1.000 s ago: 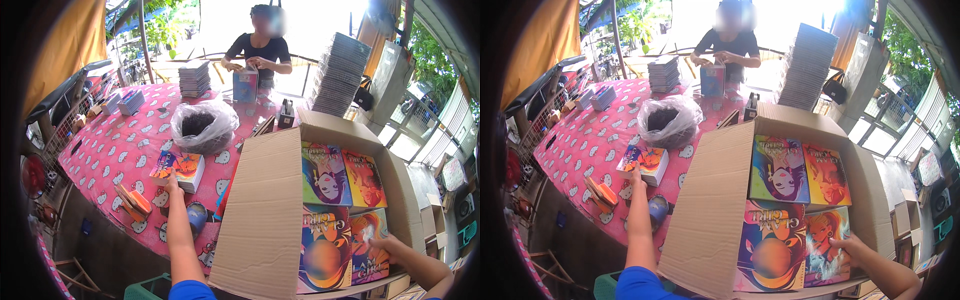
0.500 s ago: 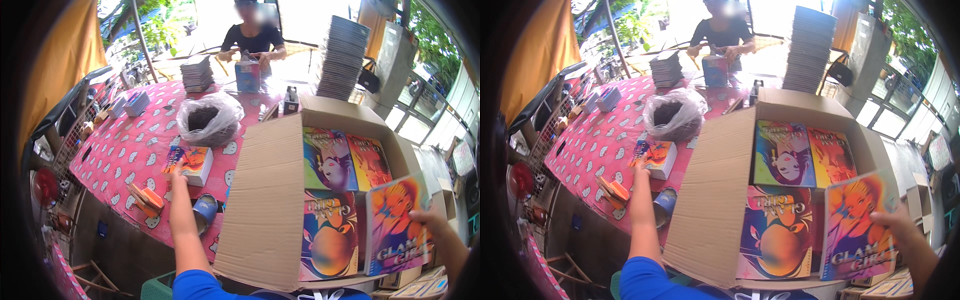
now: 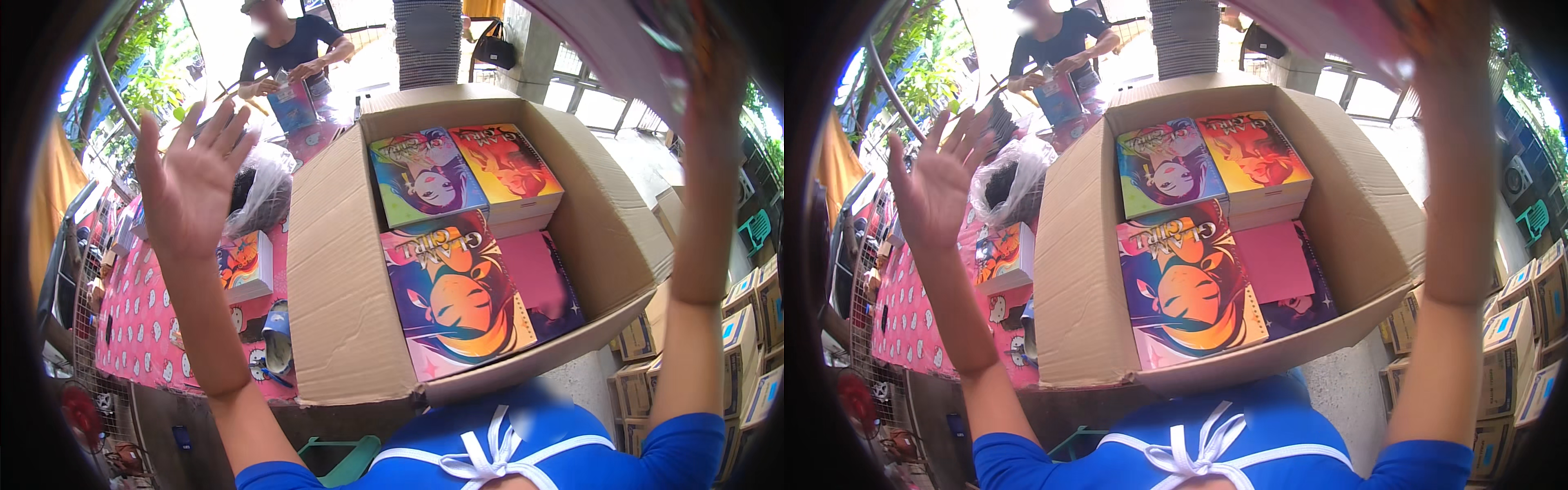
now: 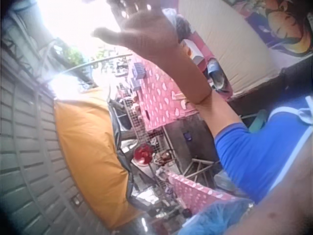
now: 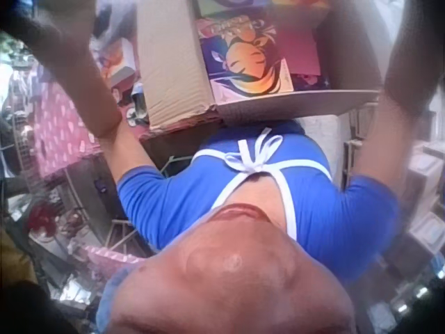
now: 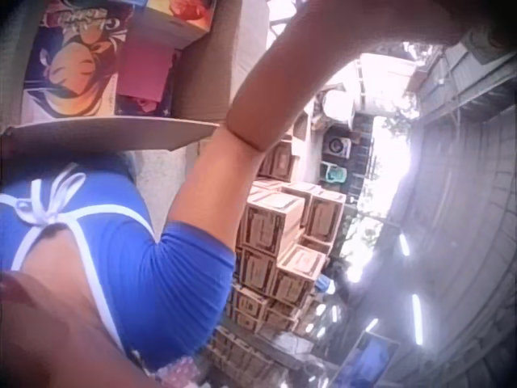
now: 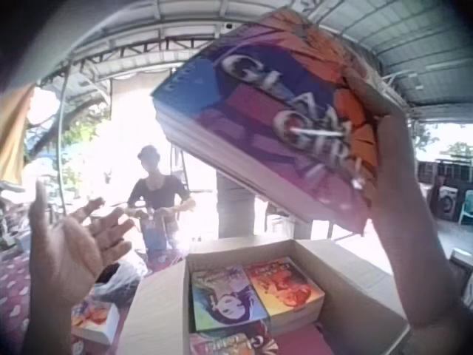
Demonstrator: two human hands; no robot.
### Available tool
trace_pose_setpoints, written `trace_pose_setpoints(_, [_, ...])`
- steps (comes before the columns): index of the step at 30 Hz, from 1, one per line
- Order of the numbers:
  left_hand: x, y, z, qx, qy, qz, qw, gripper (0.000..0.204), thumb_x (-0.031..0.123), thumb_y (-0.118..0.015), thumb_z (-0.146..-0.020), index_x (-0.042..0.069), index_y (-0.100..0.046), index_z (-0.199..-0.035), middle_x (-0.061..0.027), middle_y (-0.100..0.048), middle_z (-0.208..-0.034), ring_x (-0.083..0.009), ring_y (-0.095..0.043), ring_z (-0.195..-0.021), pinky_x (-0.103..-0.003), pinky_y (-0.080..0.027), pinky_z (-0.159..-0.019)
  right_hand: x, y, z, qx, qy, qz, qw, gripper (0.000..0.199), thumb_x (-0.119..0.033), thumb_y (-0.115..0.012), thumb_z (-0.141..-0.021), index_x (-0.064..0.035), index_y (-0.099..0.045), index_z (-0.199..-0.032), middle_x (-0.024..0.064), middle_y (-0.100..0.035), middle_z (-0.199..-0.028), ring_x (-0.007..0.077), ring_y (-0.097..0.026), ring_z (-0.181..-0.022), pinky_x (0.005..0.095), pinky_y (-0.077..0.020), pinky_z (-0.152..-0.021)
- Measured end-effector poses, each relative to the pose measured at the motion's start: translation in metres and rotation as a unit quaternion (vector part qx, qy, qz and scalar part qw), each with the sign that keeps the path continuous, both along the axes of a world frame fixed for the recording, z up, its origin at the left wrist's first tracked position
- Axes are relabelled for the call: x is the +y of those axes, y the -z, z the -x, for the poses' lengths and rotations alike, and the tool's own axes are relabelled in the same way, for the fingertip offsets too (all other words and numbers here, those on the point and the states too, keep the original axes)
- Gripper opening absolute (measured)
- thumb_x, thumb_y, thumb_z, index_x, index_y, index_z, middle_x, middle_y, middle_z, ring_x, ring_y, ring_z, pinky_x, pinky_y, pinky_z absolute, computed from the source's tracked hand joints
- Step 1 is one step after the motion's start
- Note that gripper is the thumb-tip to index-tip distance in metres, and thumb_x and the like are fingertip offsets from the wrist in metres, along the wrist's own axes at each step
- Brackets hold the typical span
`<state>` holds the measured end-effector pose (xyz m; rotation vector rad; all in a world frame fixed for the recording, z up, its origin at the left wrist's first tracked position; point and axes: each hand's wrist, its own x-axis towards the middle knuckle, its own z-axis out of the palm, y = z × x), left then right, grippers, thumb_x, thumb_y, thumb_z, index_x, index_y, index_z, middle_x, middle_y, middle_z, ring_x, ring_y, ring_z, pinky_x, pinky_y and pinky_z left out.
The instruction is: The person trims the excess spiral wire from the bindings of notebooks using a pair of cutters and then places the finished notebooks into a cardboard box.
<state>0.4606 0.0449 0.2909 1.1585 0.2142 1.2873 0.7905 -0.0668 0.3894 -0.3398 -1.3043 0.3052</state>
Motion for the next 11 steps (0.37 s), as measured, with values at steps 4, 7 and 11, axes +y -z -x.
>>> trace_pose_setpoints(4, [-0.041, -0.051, -0.076, -0.071, 0.135, -0.042, 0.987, 0.099, 0.057, -0.065, -0.079, -0.002, -0.017, -0.144, -0.0318, -0.033, -0.138, -0.0405, -0.031, -0.134, -0.054, -0.023, -0.112, 0.007, -0.003, 0.068, -0.039, -0.118, 0.051, 0.991, 0.043, -0.040, -0.057, -0.090, -0.0008, -0.058, -0.108, 0.0124, -0.065, -0.097, 0.0215, -0.064, -0.080, 0.0335, -0.0540, -0.073])
trace_pose_setpoints(7, [-0.057, -0.068, -0.113, -0.161, 0.109, -0.073, 0.978, 0.053, 0.045, -0.064, -0.084, 0.004, -0.053, -0.116, -0.0132, -0.061, -0.105, -0.0261, -0.059, -0.091, -0.038, -0.048, -0.082, 0.001, 0.001, 0.095, -0.097, 0.030, 0.071, 0.992, 0.059, -0.052, -0.059, -0.085, 0.0002, -0.055, -0.114, 0.0167, -0.061, -0.104, 0.0251, -0.059, -0.091, 0.0386, -0.0492, -0.080])
trace_pose_setpoints(11, [0.018, -0.050, -0.050, -0.119, 0.236, -0.091, 0.960, 0.036, 0.042, -0.063, -0.087, 0.008, -0.061, -0.099, -0.0024, -0.065, -0.085, -0.0104, -0.062, -0.070, -0.025, -0.049, -0.059, 0.002, -0.009, 0.088, -0.271, 0.249, 0.123, 0.922, 0.083, -0.064, -0.059, -0.080, 0.0020, -0.047, -0.130, 0.0241, -0.054, -0.121, 0.0337, -0.051, -0.115, 0.0473, -0.0410, -0.097])
